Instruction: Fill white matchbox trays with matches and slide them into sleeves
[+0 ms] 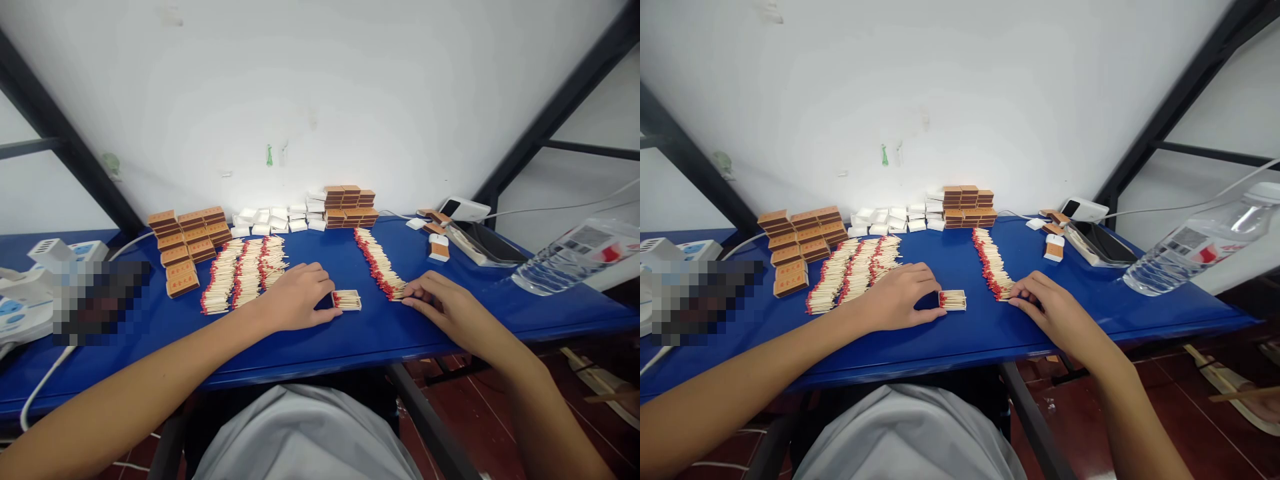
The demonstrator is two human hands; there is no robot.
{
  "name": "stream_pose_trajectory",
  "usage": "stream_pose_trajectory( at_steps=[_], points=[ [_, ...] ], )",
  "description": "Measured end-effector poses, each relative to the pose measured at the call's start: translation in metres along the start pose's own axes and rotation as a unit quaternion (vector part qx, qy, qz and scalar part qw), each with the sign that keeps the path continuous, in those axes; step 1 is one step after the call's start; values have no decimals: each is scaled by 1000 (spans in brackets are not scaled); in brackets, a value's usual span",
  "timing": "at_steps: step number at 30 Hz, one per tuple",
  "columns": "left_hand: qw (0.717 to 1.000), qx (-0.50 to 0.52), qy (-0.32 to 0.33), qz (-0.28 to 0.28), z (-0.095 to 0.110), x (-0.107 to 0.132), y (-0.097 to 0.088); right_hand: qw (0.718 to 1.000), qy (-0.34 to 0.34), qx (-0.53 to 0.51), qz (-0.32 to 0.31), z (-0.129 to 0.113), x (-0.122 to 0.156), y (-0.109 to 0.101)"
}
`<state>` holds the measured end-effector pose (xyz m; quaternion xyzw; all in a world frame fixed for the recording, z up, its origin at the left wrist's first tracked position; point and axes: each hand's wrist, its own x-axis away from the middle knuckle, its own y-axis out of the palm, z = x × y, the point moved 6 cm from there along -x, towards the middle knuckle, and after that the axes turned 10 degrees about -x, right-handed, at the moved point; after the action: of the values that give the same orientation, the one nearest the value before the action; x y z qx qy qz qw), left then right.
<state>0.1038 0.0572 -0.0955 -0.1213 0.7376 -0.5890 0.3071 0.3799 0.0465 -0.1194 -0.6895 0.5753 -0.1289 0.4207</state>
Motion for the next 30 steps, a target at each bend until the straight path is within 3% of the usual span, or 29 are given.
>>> stream_pose_trajectory(
  at_steps=[19, 30],
  points=[
    [1000, -6, 3, 9, -1, 0, 2, 999, -40, 2, 3, 7, 2, 0],
    [1000, -8, 3, 12, 0, 0, 2, 1000, -8, 5, -8, 5, 3, 5]
  ],
)
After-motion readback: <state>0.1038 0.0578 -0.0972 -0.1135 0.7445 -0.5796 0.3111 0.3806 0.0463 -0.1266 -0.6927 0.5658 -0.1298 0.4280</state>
